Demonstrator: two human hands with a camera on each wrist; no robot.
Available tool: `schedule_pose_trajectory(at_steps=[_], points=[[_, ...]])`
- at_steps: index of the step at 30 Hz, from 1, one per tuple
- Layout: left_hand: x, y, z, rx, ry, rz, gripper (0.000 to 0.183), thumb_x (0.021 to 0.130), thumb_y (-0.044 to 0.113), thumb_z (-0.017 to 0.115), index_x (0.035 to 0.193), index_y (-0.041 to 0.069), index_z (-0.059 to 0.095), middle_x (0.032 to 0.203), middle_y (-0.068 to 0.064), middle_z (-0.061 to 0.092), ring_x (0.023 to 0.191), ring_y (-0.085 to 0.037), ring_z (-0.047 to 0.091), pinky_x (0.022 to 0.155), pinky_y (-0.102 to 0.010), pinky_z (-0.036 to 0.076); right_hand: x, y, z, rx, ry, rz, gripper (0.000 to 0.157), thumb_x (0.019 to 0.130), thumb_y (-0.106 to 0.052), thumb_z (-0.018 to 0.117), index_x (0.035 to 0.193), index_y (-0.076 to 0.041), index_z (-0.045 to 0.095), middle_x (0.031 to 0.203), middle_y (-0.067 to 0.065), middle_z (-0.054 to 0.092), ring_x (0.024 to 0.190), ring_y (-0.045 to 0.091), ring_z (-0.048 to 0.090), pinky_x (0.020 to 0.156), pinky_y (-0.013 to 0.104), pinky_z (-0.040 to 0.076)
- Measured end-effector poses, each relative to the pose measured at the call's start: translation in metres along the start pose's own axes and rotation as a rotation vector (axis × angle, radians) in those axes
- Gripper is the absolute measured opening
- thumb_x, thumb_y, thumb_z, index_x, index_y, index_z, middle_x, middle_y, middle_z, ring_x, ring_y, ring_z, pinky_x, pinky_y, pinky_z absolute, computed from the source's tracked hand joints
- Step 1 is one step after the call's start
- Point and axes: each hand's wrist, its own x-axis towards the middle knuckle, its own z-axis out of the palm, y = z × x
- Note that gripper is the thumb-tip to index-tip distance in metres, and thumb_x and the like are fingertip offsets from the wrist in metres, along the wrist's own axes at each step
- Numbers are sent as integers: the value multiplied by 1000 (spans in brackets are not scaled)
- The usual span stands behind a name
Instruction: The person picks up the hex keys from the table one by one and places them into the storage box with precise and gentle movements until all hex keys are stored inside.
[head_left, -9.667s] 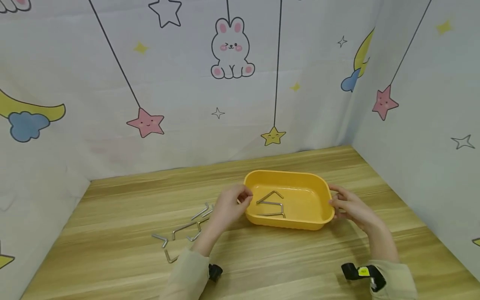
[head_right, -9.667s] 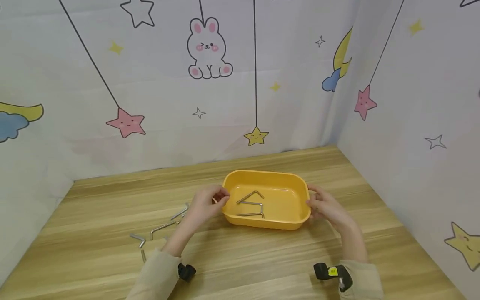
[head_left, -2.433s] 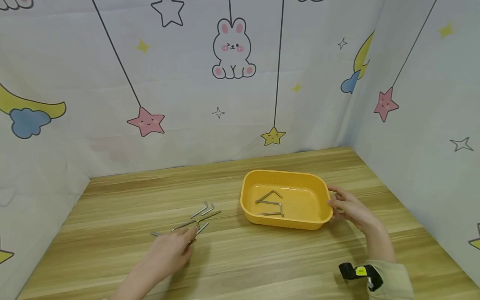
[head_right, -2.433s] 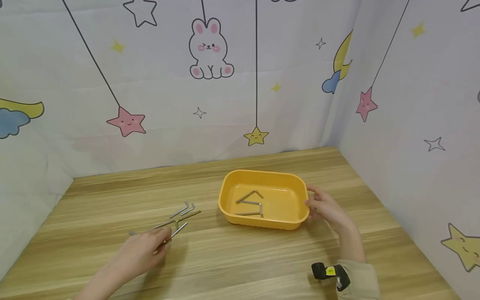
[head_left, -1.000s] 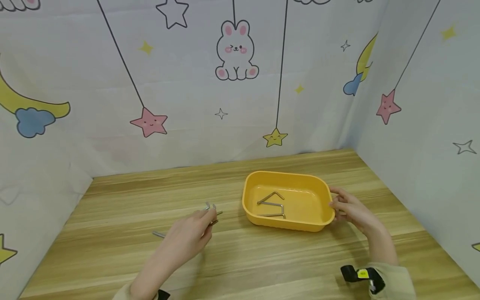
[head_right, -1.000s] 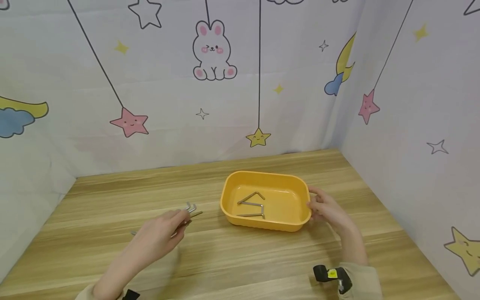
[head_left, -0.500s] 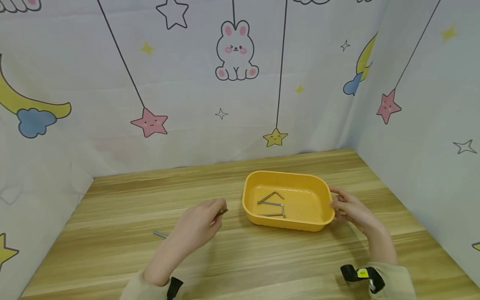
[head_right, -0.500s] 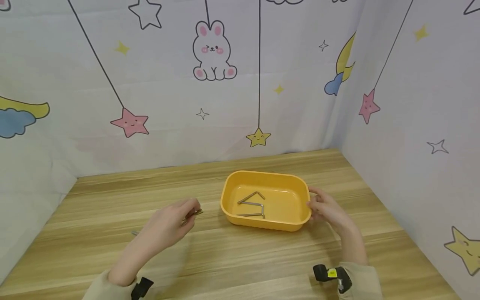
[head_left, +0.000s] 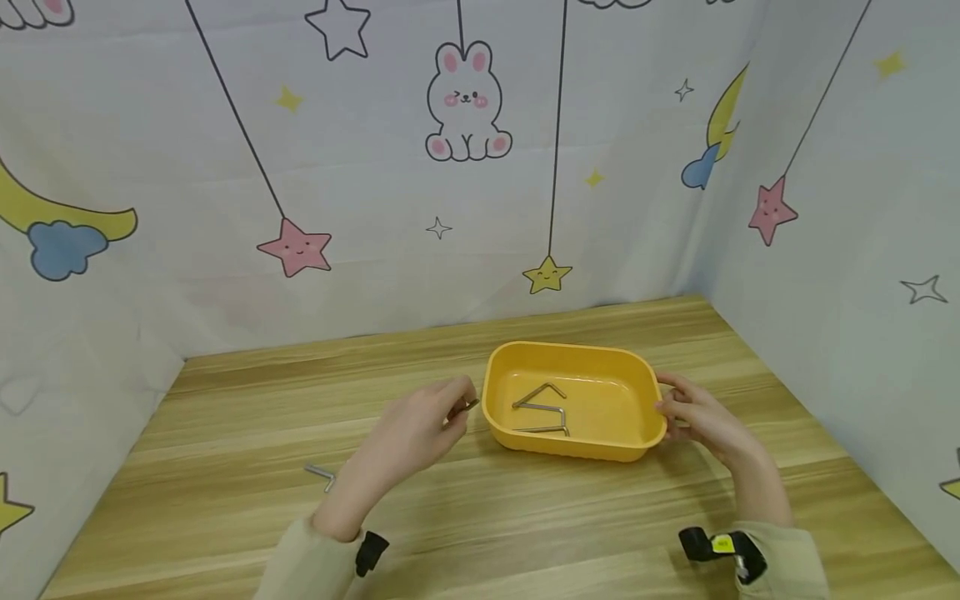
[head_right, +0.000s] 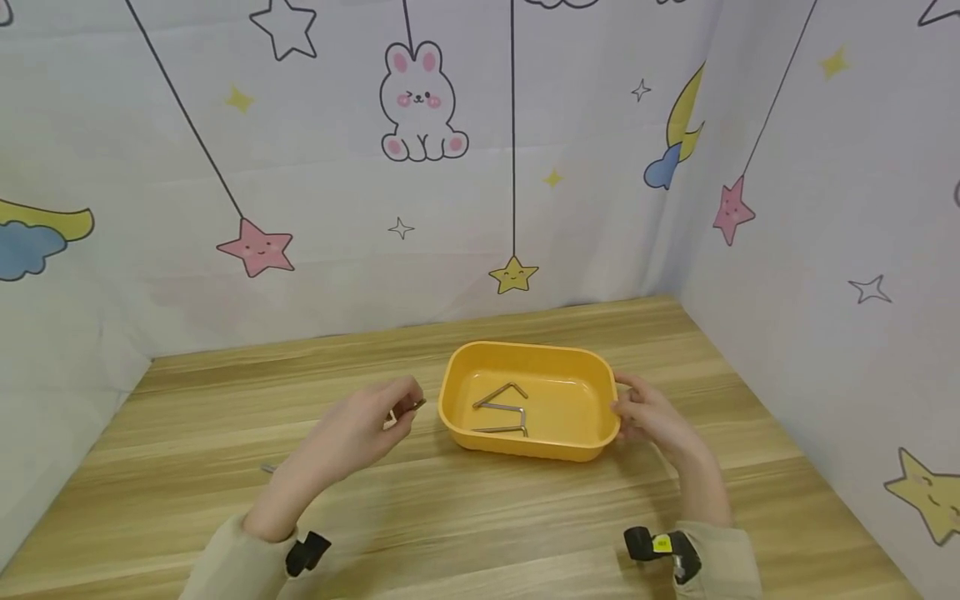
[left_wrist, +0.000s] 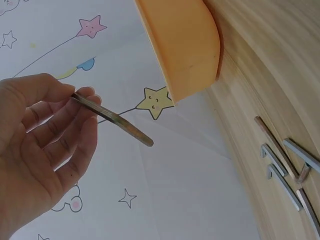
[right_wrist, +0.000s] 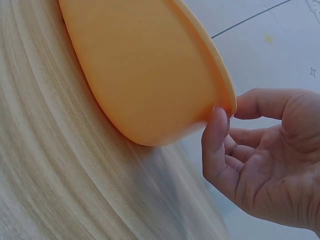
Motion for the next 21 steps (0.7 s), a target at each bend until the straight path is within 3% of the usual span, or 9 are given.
schedule_pose_trajectory(at_steps=[12,21], points=[[19,4,5,-127,-59,-14,14,87,6,62,97,16,61,83,5,67,72,-4,59,61,-17,46,0,-1,0,-7,3,1,67,96,-12,50,151,2,13,87,4,46,68,9,51,71,35,56],[32,5,13,-211,-91,-31,13,89,9,61,100,16,61,86,4,69,74,-4,59,62,-18,46,1,1,0,-5,2,5,67,96,-12,50,151,3,13,87,3,47,69,8,51,70,34,56]])
